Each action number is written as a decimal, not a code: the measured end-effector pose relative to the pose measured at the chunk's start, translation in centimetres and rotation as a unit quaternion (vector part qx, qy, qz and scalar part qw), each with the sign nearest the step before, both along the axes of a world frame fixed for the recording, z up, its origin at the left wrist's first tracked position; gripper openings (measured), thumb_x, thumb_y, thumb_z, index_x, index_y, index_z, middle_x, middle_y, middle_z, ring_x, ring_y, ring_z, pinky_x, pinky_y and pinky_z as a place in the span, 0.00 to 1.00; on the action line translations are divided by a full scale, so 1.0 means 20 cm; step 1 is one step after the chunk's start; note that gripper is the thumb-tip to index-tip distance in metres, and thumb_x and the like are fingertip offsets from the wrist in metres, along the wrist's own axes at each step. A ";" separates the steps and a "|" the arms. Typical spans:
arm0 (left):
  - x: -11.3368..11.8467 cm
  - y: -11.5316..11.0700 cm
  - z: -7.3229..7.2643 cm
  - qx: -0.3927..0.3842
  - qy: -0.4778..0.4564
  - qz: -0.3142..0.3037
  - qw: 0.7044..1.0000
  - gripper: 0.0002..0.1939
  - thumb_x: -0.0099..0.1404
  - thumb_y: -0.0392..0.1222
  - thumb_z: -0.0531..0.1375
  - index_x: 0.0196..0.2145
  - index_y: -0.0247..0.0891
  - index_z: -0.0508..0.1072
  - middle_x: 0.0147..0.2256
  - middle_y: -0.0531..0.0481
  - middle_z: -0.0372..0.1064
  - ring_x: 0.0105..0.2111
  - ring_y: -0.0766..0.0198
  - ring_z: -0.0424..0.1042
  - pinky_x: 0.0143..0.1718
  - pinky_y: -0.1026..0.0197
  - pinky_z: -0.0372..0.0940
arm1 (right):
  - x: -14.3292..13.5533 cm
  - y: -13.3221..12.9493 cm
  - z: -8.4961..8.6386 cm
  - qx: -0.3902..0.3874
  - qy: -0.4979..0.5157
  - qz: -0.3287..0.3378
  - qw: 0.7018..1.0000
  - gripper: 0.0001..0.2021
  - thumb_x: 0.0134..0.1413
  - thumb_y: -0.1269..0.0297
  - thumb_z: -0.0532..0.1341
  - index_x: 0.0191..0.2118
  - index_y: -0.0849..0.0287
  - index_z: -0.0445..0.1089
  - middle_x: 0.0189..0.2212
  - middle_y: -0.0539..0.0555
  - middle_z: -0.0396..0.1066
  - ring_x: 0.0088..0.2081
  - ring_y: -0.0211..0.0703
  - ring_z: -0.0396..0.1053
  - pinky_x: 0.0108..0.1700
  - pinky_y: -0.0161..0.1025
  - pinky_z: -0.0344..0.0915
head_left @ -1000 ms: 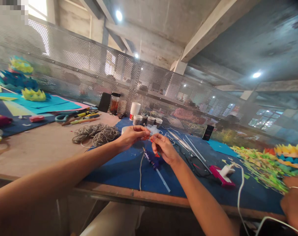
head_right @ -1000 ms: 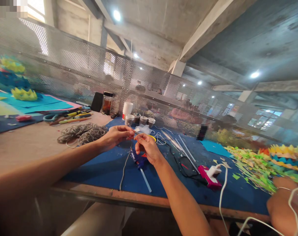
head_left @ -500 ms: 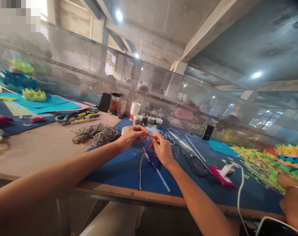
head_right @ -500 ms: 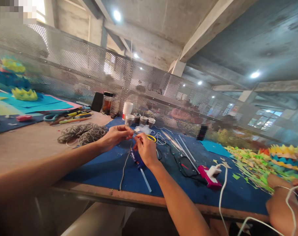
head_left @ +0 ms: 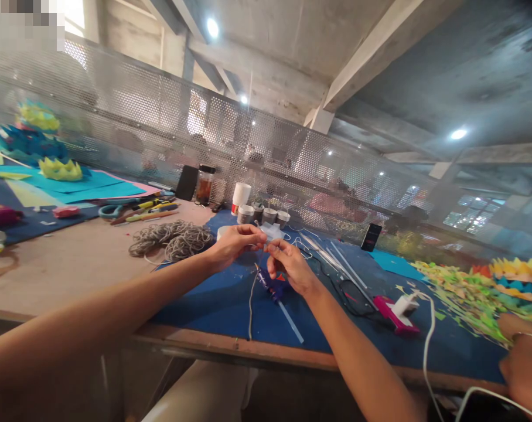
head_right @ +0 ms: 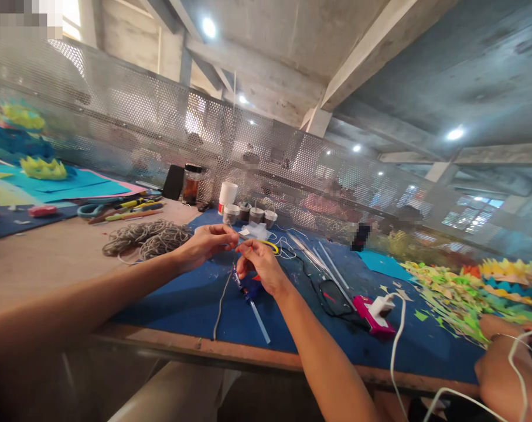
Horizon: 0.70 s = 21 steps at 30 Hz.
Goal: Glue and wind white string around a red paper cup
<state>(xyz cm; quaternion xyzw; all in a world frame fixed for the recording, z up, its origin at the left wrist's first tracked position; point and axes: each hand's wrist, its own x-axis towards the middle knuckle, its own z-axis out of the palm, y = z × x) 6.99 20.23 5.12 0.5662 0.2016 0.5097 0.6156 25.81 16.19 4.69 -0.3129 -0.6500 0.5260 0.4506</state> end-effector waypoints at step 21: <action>0.01 0.00 -0.01 -0.004 -0.002 0.019 1.000 0.13 0.48 0.43 0.75 0.25 0.34 0.78 0.26 0.52 0.73 0.27 0.70 0.69 0.34 0.65 0.64 | -0.04 -0.01 -0.01 0.058 -0.040 -0.059 0.996 0.15 0.59 0.48 0.64 0.37 0.55 0.66 0.18 0.46 0.72 0.17 0.38 0.70 0.23 0.34 0.67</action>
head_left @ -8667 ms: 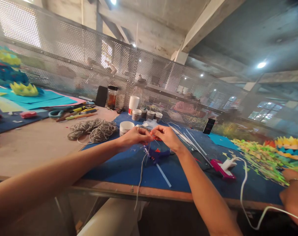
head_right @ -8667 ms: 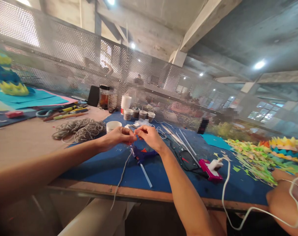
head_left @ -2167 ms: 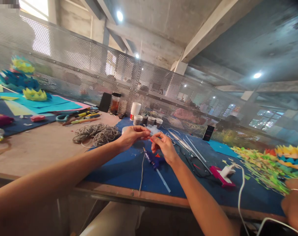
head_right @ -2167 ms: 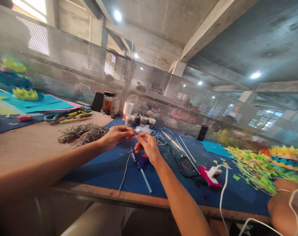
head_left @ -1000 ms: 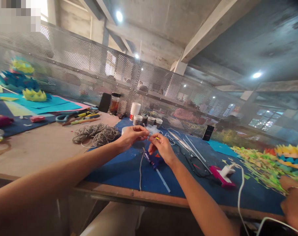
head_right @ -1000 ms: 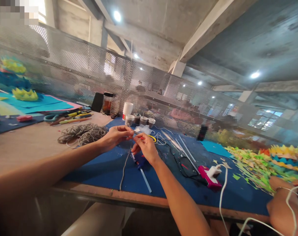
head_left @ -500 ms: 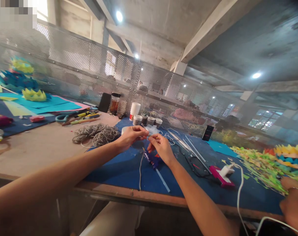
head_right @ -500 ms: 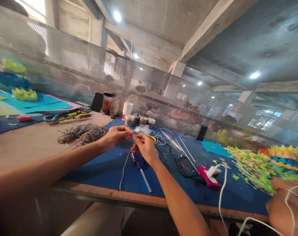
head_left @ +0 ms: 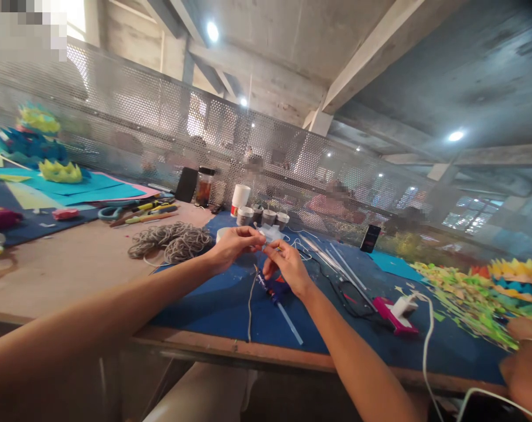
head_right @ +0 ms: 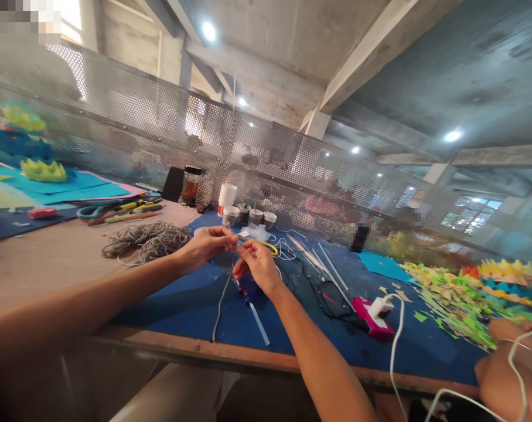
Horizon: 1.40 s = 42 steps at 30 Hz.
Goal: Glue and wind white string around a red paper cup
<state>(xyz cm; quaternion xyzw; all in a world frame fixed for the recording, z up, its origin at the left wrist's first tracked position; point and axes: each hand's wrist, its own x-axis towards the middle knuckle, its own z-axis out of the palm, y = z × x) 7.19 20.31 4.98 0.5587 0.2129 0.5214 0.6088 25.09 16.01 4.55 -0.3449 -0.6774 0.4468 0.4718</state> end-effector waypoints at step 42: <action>0.00 -0.01 0.00 0.021 -0.003 -0.039 0.999 0.10 0.52 0.41 0.74 0.30 0.35 0.81 0.33 0.47 0.77 0.33 0.65 0.73 0.41 0.61 0.67 | 0.03 0.00 0.02 -0.108 0.106 0.086 0.985 0.14 0.57 0.52 0.67 0.36 0.57 0.68 0.17 0.43 0.66 0.17 0.30 0.61 0.21 0.28 0.58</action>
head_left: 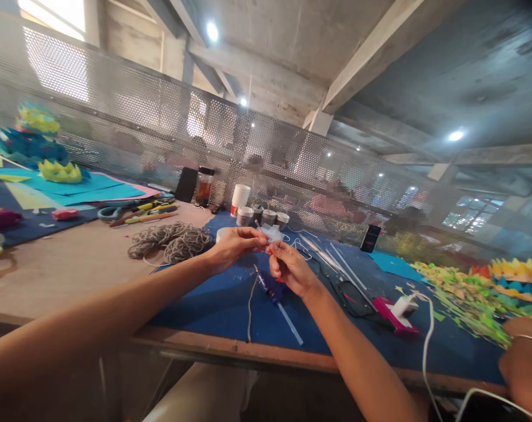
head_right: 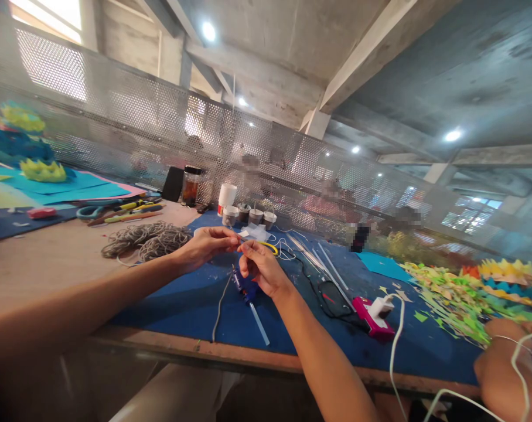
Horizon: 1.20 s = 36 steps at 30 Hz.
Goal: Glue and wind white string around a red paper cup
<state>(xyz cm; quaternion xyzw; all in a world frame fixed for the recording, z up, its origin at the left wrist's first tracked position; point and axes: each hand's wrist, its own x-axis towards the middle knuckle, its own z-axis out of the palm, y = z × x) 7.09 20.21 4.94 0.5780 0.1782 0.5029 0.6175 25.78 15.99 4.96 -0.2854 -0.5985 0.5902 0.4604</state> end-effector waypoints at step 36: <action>0.00 -0.01 0.01 -0.007 -0.008 0.031 0.999 0.10 0.49 0.41 0.74 0.27 0.35 0.80 0.28 0.51 0.73 0.27 0.69 0.67 0.34 0.63 0.64 | -0.05 -0.01 -0.02 0.108 -0.087 -0.102 0.985 0.17 0.58 0.46 0.64 0.37 0.53 0.64 0.17 0.44 0.71 0.17 0.39 0.69 0.24 0.36 0.68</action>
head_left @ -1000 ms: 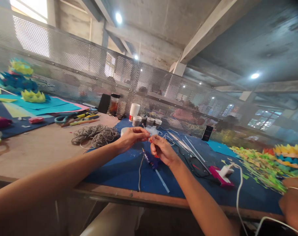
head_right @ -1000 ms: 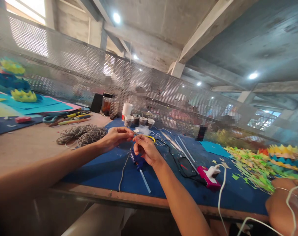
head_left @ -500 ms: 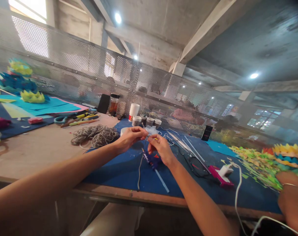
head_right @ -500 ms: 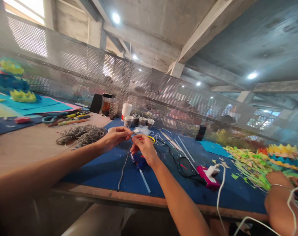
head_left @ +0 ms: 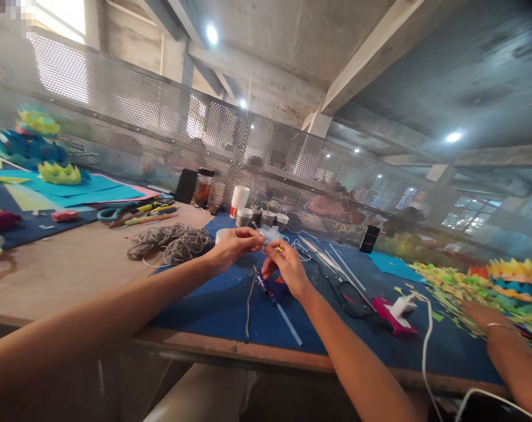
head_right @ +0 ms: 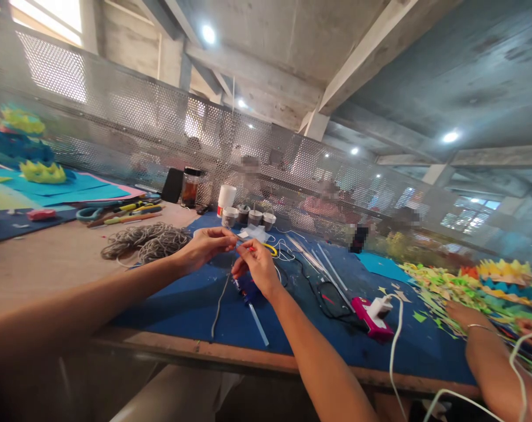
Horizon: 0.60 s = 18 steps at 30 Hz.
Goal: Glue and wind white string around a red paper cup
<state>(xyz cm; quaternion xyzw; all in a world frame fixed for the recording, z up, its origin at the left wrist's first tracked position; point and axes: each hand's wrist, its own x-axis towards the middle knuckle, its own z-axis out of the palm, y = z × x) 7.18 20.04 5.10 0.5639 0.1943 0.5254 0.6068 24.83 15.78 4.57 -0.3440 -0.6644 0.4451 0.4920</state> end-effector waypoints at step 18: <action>0.00 0.00 0.00 0.004 0.004 0.005 1.000 0.11 0.49 0.42 0.74 0.25 0.34 0.79 0.24 0.52 0.71 0.26 0.69 0.66 0.33 0.64 0.62 | -0.01 0.01 -0.03 0.082 -0.042 -0.102 0.991 0.14 0.57 0.50 0.66 0.36 0.53 0.66 0.21 0.48 0.73 0.23 0.42 0.73 0.29 0.40 0.72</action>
